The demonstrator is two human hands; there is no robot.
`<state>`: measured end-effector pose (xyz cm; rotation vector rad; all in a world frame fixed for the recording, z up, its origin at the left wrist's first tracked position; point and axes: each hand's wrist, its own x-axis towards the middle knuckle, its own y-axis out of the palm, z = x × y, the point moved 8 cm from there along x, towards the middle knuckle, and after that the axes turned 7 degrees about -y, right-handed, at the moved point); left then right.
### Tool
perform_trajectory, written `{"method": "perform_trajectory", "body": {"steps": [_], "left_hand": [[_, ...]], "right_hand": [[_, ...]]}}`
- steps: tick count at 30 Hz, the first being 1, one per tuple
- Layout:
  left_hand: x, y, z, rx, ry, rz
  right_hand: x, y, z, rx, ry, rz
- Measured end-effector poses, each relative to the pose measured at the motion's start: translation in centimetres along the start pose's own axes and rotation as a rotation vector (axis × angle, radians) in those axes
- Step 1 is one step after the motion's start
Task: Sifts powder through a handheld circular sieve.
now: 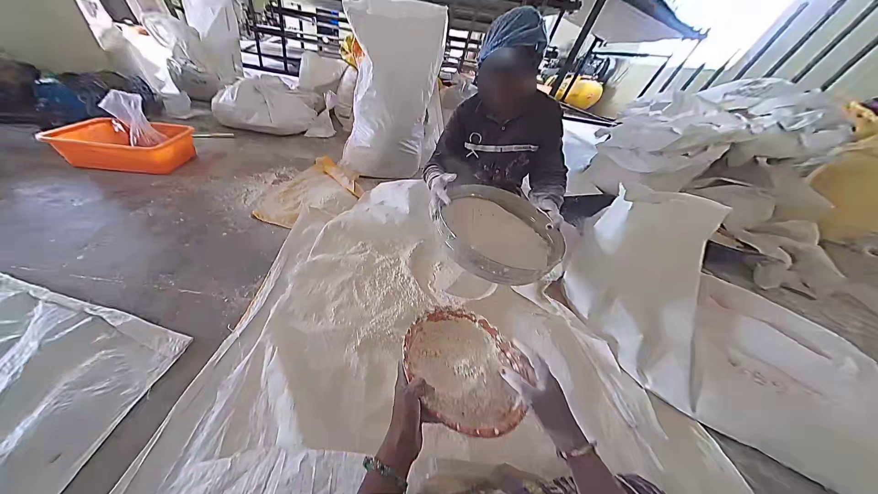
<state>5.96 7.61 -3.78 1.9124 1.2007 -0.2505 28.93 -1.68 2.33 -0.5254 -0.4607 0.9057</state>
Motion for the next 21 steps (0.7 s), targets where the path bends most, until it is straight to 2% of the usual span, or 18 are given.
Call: {"method": "perform_trajectory", "body": {"steps": [1, 3, 5, 6, 8, 9, 12, 13, 15, 16, 18, 20, 21], "left_hand": [[0.0, 0.2, 0.3, 0.021, -0.01, 0.005], [0.1, 0.0, 1.0, 0.057, -0.017, 0.003], [0.5, -1.7, 0.7, 0.072, 0.001, -0.072], [0.7, -2.3, 0.6, 0.075, 0.002, -0.116], [0.7, -2.4, 0.6, 0.102, 0.002, -0.101], [0.5, -1.7, 1.0, 0.139, 0.007, -0.05], [0.3, 0.7, 2.5, 0.174, -0.038, 0.26], [0.3, 0.4, 2.5, 0.154, -0.029, 0.232], [1.0, -1.1, 1.5, 0.063, 0.005, 0.02], [1.1, -1.5, 1.3, 0.022, 0.005, -0.014], [0.6, -0.6, 1.5, 0.088, 0.033, 0.094], [0.0, 0.4, 2.3, 0.178, 0.029, 0.281], [0.2, 0.0, 2.2, 0.186, 0.053, 0.253]], "right_hand": [[-0.9, 0.1, -1.8, 0.151, 0.078, -0.047], [-2.8, 1.9, -3.1, 0.429, 0.252, -0.034], [-3.7, 4.3, -3.0, 0.548, 0.335, 0.001], [-3.7, 4.8, -2.8, 0.542, 0.343, 0.044], [-3.2, 4.9, -3.5, 0.502, 0.309, 0.098], [-3.0, 4.4, -4.6, 0.492, 0.3, 0.084], [-2.4, 2.5, -7.3, 0.529, 0.415, -0.072], [-2.6, 2.5, -6.9, 0.559, 0.431, -0.073], [-2.9, 3.5, -5.2, 0.564, 0.399, -0.01], [-3.1, 3.7, -4.8, 0.544, 0.374, 0.007], [-2.7, 2.7, -5.1, 0.477, 0.327, -0.045], [-2.5, 1.9, -6.9, 0.513, 0.398, -0.12], [-2.6, 2.0, -6.8, 0.54, 0.419, -0.127]]}}
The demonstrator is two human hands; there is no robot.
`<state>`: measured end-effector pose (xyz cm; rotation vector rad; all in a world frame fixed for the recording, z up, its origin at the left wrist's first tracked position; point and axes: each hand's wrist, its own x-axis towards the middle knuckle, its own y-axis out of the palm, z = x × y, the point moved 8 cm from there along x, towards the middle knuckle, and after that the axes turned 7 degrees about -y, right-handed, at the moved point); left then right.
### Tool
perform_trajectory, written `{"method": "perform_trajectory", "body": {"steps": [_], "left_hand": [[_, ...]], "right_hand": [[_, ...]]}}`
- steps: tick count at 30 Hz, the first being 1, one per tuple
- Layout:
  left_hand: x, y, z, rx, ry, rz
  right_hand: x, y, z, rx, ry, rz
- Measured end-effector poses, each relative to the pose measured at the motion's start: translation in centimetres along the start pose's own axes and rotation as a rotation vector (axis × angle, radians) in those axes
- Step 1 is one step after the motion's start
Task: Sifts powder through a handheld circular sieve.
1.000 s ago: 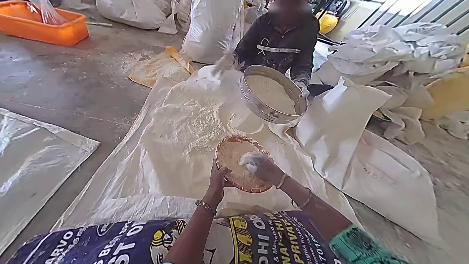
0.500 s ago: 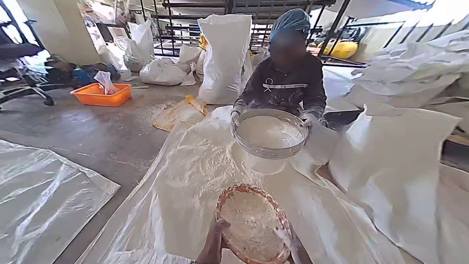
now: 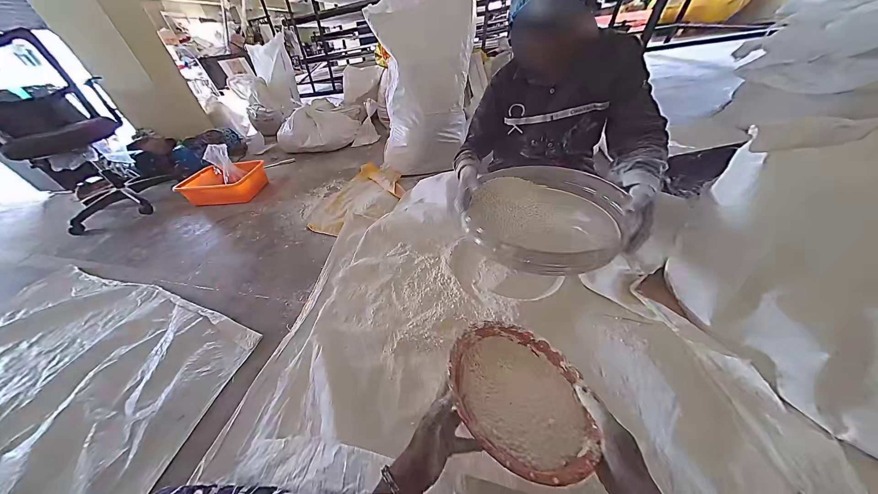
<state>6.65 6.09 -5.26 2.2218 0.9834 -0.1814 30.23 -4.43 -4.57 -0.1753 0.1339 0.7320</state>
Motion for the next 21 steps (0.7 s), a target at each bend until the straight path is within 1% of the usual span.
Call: {"method": "perform_trajectory", "body": {"steps": [2, 3, 4, 5, 7, 8, 10, 11, 12, 13, 15, 16, 18, 19, 21], "left_hand": [[0.4, -1.8, -0.9, -0.084, 0.027, -0.232], [0.5, -2.4, -1.2, -0.144, 0.013, -0.302], [0.2, -2.4, -0.9, -0.149, -0.012, -0.323], [-0.3, -1.7, -0.2, -0.119, -0.043, -0.289], [-0.6, 0.0, 0.0, -0.008, -0.047, -0.092], [-0.5, 0.0, -0.2, 0.005, -0.029, -0.089], [-0.2, -1.6, -1.5, -0.105, 0.011, -0.32], [-0.2, -2.6, -2.1, -0.153, 0.026, -0.396], [-0.2, -2.9, -2.2, -0.157, 0.025, -0.407], [-0.3, -2.4, -2.1, -0.123, 0.009, -0.355], [-0.4, -0.4, -1.6, -0.044, -0.026, -0.159], [-0.3, -0.3, -1.4, -0.045, -0.032, -0.125], [0.1, -1.8, -1.8, -0.125, -0.016, -0.306], [0.3, -2.5, -1.9, -0.168, -0.017, -0.344], [0.1, -2.2, -1.4, -0.141, -0.074, -0.326]], "right_hand": [[-1.0, 1.8, 1.0, -0.001, -0.033, 0.054], [-1.3, 2.7, 1.5, -0.015, -0.049, 0.071], [-1.5, 2.8, 1.6, -0.04, -0.061, 0.069], [-1.3, 2.1, 1.3, -0.066, -0.067, 0.056], [-0.4, 0.5, 0.9, -0.069, -0.052, 0.011], [-0.4, 0.3, 0.7, -0.054, -0.053, -0.004], [-1.0, 2.2, 0.9, -0.033, -0.062, 0.094], [-1.4, 3.4, 1.1, -0.032, -0.075, 0.129], [-1.3, 3.6, 1.0, -0.041, -0.085, 0.121], [-0.9, 3.1, 0.8, -0.04, -0.079, 0.088], [0.0, 1.5, 0.4, -0.003, -0.022, -0.01], [-0.1, 1.1, 0.5, 0.004, -0.002, -0.049], [-1.0, 2.2, 1.4, -0.058, -0.05, 0.022], [-1.3, 2.8, 1.4, -0.084, -0.098, 0.074], [-1.1, 2.3, 1.3, -0.067, -0.152, 0.094]]}}
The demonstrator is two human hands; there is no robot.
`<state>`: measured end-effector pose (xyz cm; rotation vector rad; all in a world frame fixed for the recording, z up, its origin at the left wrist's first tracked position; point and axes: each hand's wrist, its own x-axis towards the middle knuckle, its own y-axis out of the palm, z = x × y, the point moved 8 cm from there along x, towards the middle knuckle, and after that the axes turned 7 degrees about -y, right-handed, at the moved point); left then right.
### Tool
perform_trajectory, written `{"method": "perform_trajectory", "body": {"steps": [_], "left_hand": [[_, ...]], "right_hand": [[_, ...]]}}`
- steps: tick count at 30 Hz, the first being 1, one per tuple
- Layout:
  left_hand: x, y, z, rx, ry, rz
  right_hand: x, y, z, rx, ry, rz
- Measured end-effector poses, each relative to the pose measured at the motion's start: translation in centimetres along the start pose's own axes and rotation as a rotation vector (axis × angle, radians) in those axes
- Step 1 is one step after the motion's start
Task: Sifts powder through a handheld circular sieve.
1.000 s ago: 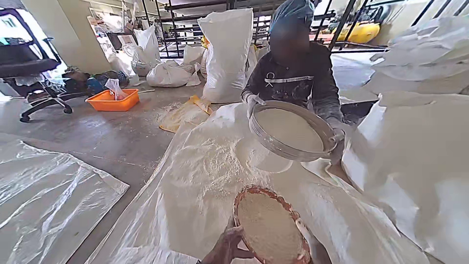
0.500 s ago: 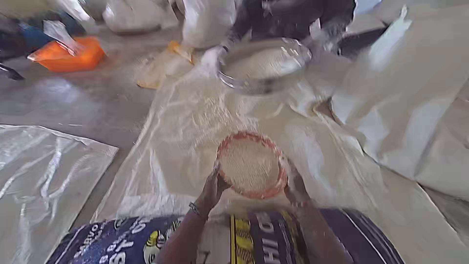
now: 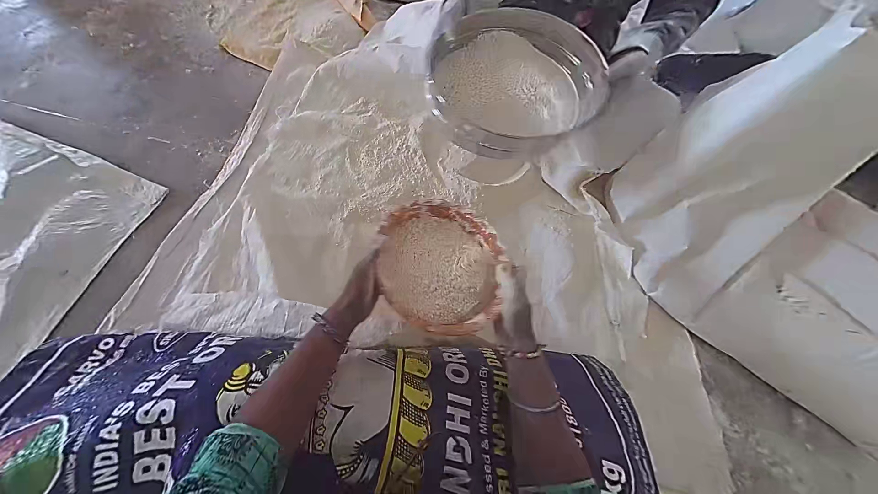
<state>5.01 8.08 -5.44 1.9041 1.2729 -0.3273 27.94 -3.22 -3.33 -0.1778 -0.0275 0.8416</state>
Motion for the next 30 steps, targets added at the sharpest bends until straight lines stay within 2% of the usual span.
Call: {"method": "perform_trajectory", "body": {"steps": [3, 4, 6, 7, 8, 9, 11, 12, 13, 14, 15, 16, 17, 20, 21, 23, 24, 26, 28, 29, 30], "left_hand": [[-0.8, 2.3, 1.3, 0.071, -0.057, 0.323], [-0.5, 2.0, 1.1, 0.047, -0.029, 0.271], [0.5, 0.0, -0.3, -0.068, 0.041, -0.005], [0.5, -0.6, -0.6, -0.088, 0.06, -0.045], [0.1, -0.5, -0.7, -0.051, 0.065, -0.013], [-0.3, 0.3, -0.6, 0.013, 0.067, 0.057], [-1.1, 2.0, 0.5, 0.13, 0.042, 0.315], [-1.2, 2.1, 0.6, 0.121, 0.039, 0.322], [-1.0, 1.5, 0.1, 0.049, 0.071, 0.197], [-0.6, 0.5, -0.7, -0.046, 0.112, 0.03], [-0.4, -0.3, -1.2, -0.095, 0.153, -0.062], [-0.4, -0.6, -1.3, -0.088, 0.181, -0.073], [-0.6, -0.3, -1.1, -0.04, 0.191, -0.014], [-1.0, 1.6, 0.3, 0.152, 0.148, 0.23], [-0.8, 1.3, 0.1, 0.125, 0.165, 0.185], [0.3, -0.9, -1.0, -0.033, 0.219, -0.057], [0.4, -1.5, -1.2, -0.072, 0.222, -0.108], [-0.5, -0.6, -0.7, -0.004, 0.188, -0.075], [-1.3, 1.5, 0.6, 0.127, 0.13, 0.163], [-1.2, 1.8, 0.8, 0.145, 0.106, 0.269], [-0.8, 1.4, 0.5, 0.113, 0.128, 0.227]], "right_hand": [[0.9, -2.8, -1.5, 0.212, 0.066, -0.056], [0.4, -2.6, -1.2, 0.199, 0.087, -0.016], [-0.8, -0.1, 0.1, 0.131, 0.126, -0.015], [-1.3, 1.1, 0.5, 0.122, 0.107, 0.086], [-1.1, 1.3, 0.5, 0.124, 0.074, 0.13], [-0.4, 0.5, 0.2, 0.154, 0.053, 0.085], [0.6, -1.6, -0.6, 0.297, 0.055, -0.076], [0.5, -1.9, -0.7, 0.294, 0.07, -0.105], [-0.1, -1.5, -0.9, 0.221, 0.099, -0.095], [-0.8, -0.3, -0.5, 0.186, 0.117, -0.014], [-1.3, 1.0, -0.2, 0.179, 0.126, 0.073], [-1.2, 1.7, -0.3, 0.2, 0.134, 0.125], [-0.6, 1.5, -0.6, 0.245, 0.139, 0.089], [0.8, -0.9, -1.3, 0.28, 0.174, -0.138], [0.4, -0.9, -0.8, 0.243, 0.178, -0.103], [-1.2, 1.3, 0.4, 0.16, 0.191, 0.049], [-1.7, 2.3, 0.7, 0.161, 0.191, 0.145], [-1.1, 1.6, 0.4, 0.156, 0.135, 0.135], [0.4, -0.9, -0.8, 0.233, 0.116, -0.062], [0.8, -1.4, -1.2, 0.27, 0.131, -0.103], [0.6, -1.2, -1.0, 0.272, 0.154, -0.077]]}}
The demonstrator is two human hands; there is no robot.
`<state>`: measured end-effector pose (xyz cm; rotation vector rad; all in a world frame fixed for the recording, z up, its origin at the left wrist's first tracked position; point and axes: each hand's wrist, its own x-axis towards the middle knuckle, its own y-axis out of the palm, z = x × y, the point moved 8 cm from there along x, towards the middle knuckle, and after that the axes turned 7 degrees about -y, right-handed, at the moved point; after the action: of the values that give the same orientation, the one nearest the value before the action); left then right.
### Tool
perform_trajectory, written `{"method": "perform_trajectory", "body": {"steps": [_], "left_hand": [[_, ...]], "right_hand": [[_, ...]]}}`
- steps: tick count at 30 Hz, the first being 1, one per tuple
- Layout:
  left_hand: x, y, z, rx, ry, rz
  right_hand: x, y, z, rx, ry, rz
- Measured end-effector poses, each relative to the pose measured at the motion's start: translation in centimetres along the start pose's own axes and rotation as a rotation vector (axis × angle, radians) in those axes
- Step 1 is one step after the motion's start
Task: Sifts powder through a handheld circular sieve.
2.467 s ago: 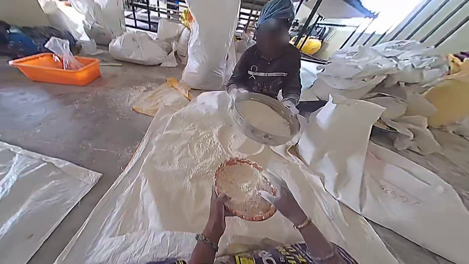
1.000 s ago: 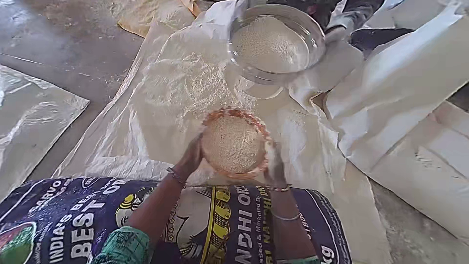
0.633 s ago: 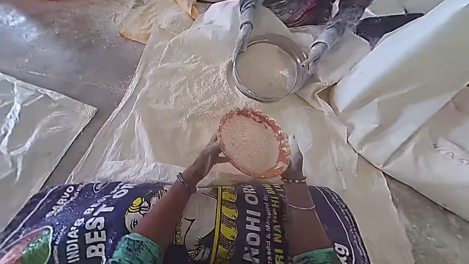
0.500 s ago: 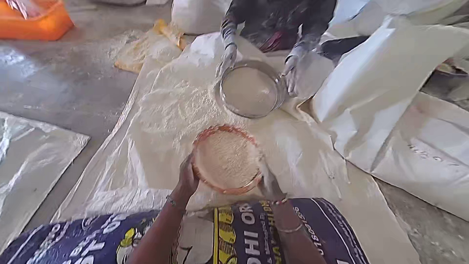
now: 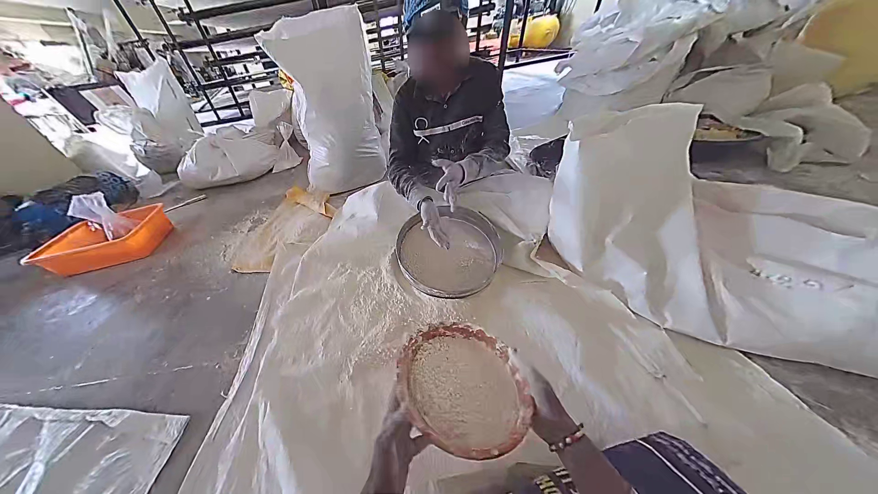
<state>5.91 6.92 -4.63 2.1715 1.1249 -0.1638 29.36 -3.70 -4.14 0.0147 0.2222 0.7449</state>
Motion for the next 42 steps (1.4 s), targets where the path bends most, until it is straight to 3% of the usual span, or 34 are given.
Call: {"method": "perform_trajectory", "body": {"steps": [2, 4, 5, 8, 9, 11, 13, 15, 17, 18, 20, 22, 24, 26, 27, 29, 31, 33, 35, 36, 39, 41, 42], "left_hand": [[0.7, -2.2, -1.0, -0.137, 0.088, -0.266], [0.6, -2.9, -1.1, -0.165, 0.103, -0.342], [0.4, -2.3, -0.7, -0.111, 0.068, -0.315], [-0.1, 0.3, 0.4, 0.022, 0.003, 0.059], [0.0, 0.0, 0.2, 0.016, 0.028, 0.029], [0.8, -2.3, -0.6, -0.092, 0.122, -0.249], [1.0, -3.1, -0.7, -0.12, 0.142, -0.329], [0.6, -1.6, 0.1, -0.049, 0.074, -0.216], [0.1, 0.0, 0.4, -0.021, 0.022, 0.036], [0.1, -0.2, 0.1, -0.026, 0.039, 0.007], [0.6, -2.1, -0.6, -0.11, 0.107, -0.25], [0.8, -2.6, -0.7, -0.153, 0.113, -0.322], [0.7, -1.5, -0.1, -0.07, 0.07, -0.192], [0.6, -0.2, 0.1, -0.042, 0.032, 0.074], [0.6, -0.5, -0.2, -0.047, 0.051, 0.046], [0.9, -2.5, -1.0, -0.125, 0.116, -0.257], [1.1, -3.3, -0.9, -0.164, 0.118, -0.326], [0.7, -1.9, -0.5, -0.073, 0.102, -0.169], [0.3, 0.0, -0.3, -0.023, 0.092, 0.138], [0.5, 0.0, -0.4, -0.039, 0.095, 0.143], [1.0, -2.5, -0.8, -0.188, 0.135, -0.3], [0.9, -2.7, -0.6, -0.157, 0.127, -0.352], [0.6, -2.0, -0.5, -0.112, 0.12, -0.29]], "right_hand": [[-1.9, 2.3, 0.3, -0.096, 0.044, 0.159], [-2.5, 3.7, -0.1, -0.164, 0.044, 0.279], [-1.8, 2.9, -0.2, -0.154, 0.018, 0.248], [0.7, -0.2, -0.4, -0.005, -0.029, -0.016], [0.3, 0.0, -0.1, 0.009, -0.022, -0.008], [-1.6, 2.0, 0.3, -0.077, 0.005, 0.156], [-2.3, 3.5, 0.0, -0.143, 0.006, 0.247], [-0.8, 1.6, 0.0, -0.12, -0.055, 0.14], [0.3, -0.2, -0.1, 0.006, -0.042, -0.047], [0.1, -0.1, 0.1, 0.015, -0.03, -0.036], [-1.6, 1.9, 0.3, -0.094, -0.024, 0.108], [-2.3, 3.6, 0.2, -0.153, -0.021, 0.238], [-0.8, 2.1, 0.3, -0.163, -0.11, 0.151], [0.7, 0.0, -0.3, -0.068, -0.108, 0.02], [0.5, 0.0, -0.2, -0.066, -0.103, 0.033], [-1.4, 2.0, -0.4, -0.133, -0.072, 0.177], [-2.7, 3.9, -0.3, -0.167, -0.04, 0.272], [-1.4, 2.4, 0.3, -0.177, -0.137, 0.21], [0.3, -0.1, 0.0, -0.129, -0.144, 0.051], [0.3, -0.2, 0.0, -0.098, -0.12, 0.048], [-2.1, 3.0, 0.3, -0.133, -0.075, 0.236], [-1.7, 3.8, 0.4, -0.18, -0.15, 0.286], [-1.0, 3.0, 0.6, -0.195, -0.196, 0.255]]}}
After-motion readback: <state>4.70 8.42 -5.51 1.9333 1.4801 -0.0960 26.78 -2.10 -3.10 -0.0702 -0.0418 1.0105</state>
